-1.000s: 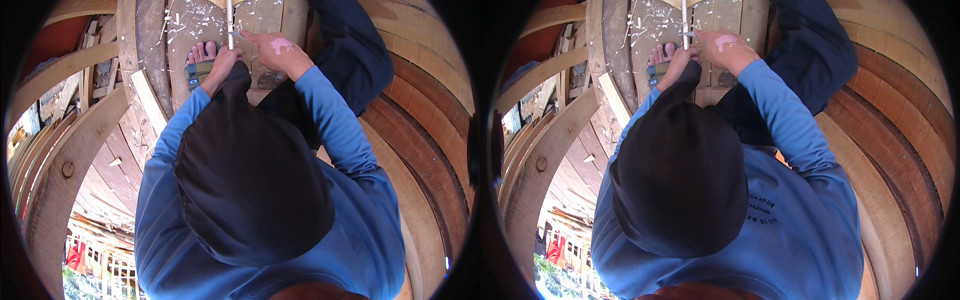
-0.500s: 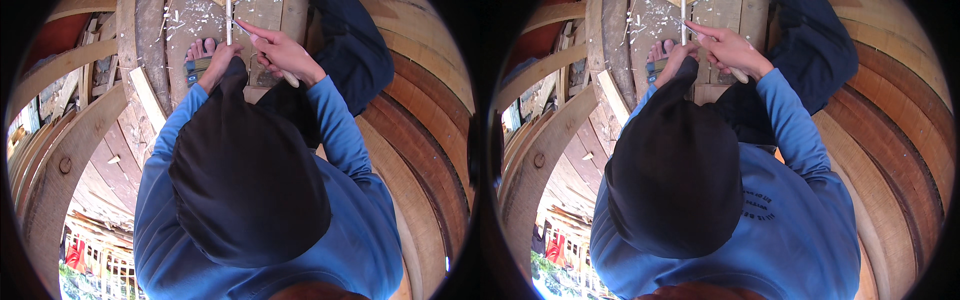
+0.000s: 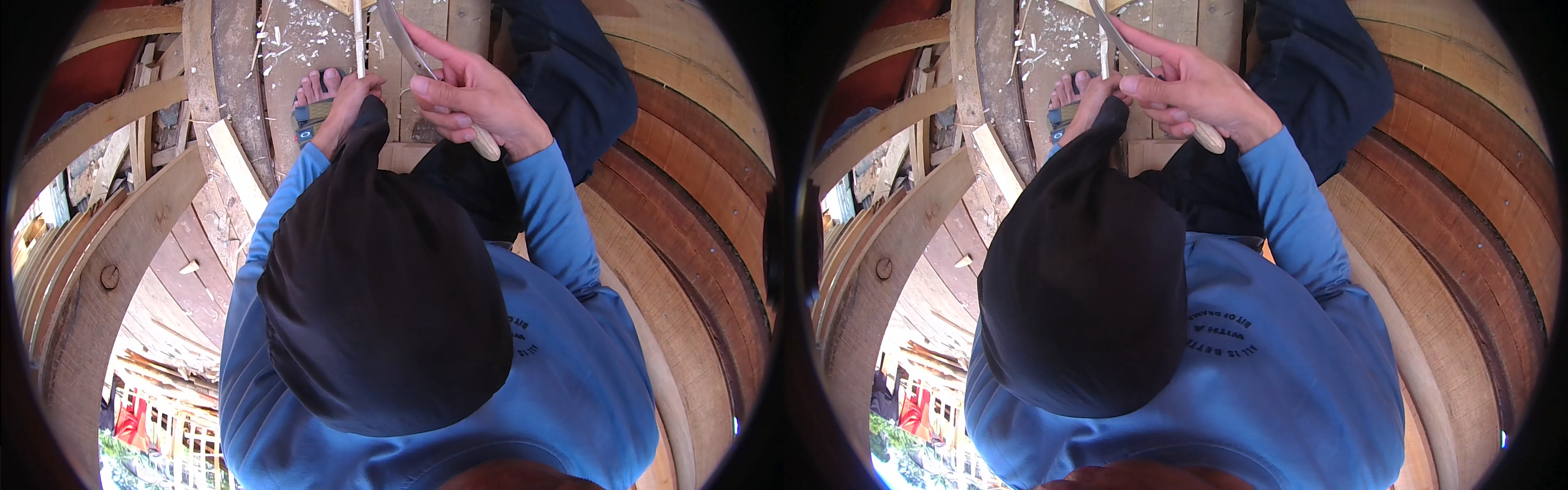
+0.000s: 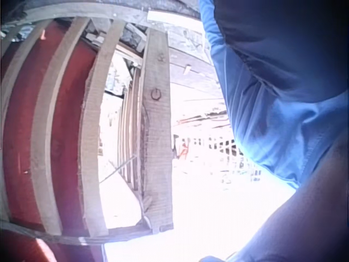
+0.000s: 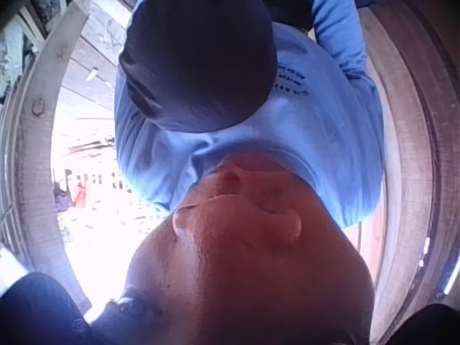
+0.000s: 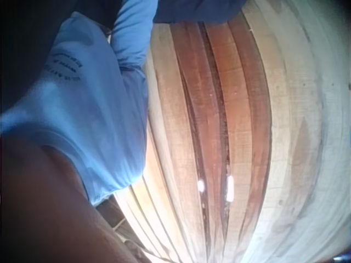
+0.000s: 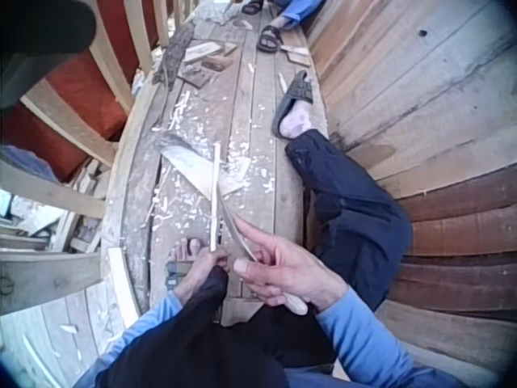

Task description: The person carves a piece of wood into a decorative shape using a knife, holding the wood against their foot for stability and shaving off layers while sitting on a wooden floor.

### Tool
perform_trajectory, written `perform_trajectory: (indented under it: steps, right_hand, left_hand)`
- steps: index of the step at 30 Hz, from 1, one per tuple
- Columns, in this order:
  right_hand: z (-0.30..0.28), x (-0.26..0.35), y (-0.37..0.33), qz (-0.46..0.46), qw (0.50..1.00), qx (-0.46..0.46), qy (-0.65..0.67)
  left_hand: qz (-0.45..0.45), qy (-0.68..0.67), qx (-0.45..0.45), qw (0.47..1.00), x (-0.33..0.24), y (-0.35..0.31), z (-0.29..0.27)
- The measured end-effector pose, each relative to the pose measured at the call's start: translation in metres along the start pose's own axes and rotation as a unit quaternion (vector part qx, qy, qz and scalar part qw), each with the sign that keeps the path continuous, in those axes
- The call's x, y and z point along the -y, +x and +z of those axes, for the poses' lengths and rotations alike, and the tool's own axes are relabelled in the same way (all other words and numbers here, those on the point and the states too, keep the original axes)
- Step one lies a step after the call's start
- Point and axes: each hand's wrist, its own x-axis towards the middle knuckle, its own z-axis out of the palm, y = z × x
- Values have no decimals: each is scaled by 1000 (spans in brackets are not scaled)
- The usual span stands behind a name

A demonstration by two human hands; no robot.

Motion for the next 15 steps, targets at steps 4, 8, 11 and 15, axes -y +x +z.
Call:
perform_trajectory:
  steps: [4, 8, 11, 15]
  right_hand:
    - [11, 18, -9, 42, 998, -38, 7]
    - [22, 32, -15, 20, 997, -53, -46]
    - [16, 28, -14, -18, 996, -37, -74]
    - [27, 40, -19, -36, 992, -68, -105]
  left_hand:
    - [-54, -119, -39, 991, -10, 4, 7]
    - [-69, -45, -77, 994, -35, -4, 6]
    - [17, 45, -147, 988, -22, -8, 11]
    - [83, 307, -166, 934, -23, -12, -8]
